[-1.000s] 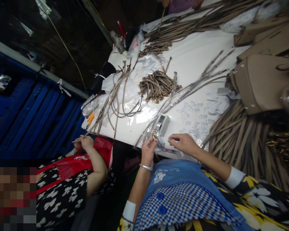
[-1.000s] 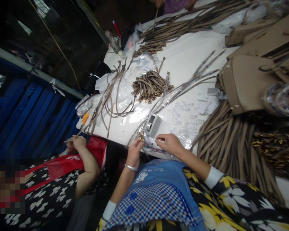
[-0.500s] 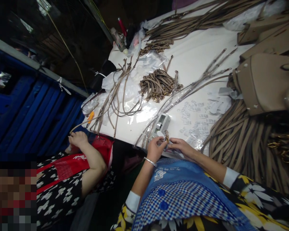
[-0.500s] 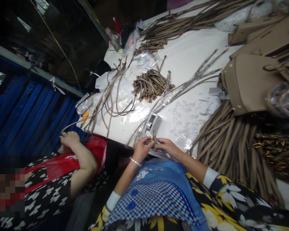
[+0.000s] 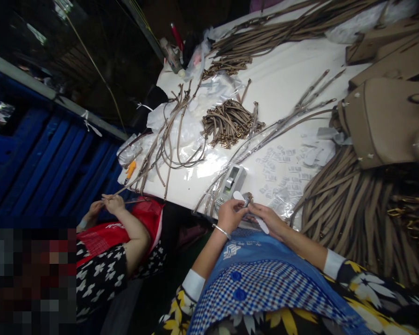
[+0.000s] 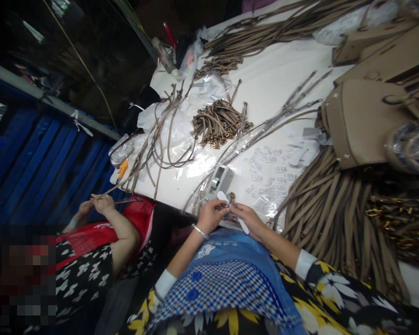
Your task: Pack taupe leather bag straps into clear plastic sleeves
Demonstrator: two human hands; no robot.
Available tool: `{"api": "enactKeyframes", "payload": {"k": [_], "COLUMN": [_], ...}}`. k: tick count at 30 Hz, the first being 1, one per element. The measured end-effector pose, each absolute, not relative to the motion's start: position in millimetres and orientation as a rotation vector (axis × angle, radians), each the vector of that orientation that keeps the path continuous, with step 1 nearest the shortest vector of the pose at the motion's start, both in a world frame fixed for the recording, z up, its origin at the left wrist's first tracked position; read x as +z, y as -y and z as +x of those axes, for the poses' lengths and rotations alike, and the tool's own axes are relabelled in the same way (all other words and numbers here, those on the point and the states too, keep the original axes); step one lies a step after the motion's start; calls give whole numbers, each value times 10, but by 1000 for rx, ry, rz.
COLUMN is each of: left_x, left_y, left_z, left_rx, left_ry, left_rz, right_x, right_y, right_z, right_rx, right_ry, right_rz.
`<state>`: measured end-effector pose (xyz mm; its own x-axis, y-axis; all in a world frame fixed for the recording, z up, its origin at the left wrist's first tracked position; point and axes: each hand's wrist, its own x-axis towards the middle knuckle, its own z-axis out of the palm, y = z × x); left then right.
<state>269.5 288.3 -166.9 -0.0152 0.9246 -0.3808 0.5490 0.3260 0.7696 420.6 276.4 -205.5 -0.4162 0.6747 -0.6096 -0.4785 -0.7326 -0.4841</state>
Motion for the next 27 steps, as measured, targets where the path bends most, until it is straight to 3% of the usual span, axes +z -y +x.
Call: {"api": "enactKeyframes", "payload": {"k": [13,27], "left_x": [-1949,-2780], "left_y": [-2889,-2907], "left_z": [2893,2931], "left_rx": [722,702], "left_ry": [-1699,-1541], "left_rz": [1019,1460], "right_x": [-2305,-2836], "right_y": [-2706,-2695], "right_z": [4211,4233], "right_rx": [2018,1833], "right_ry": [193,334], "right_rz": [-1110,-1103]}}
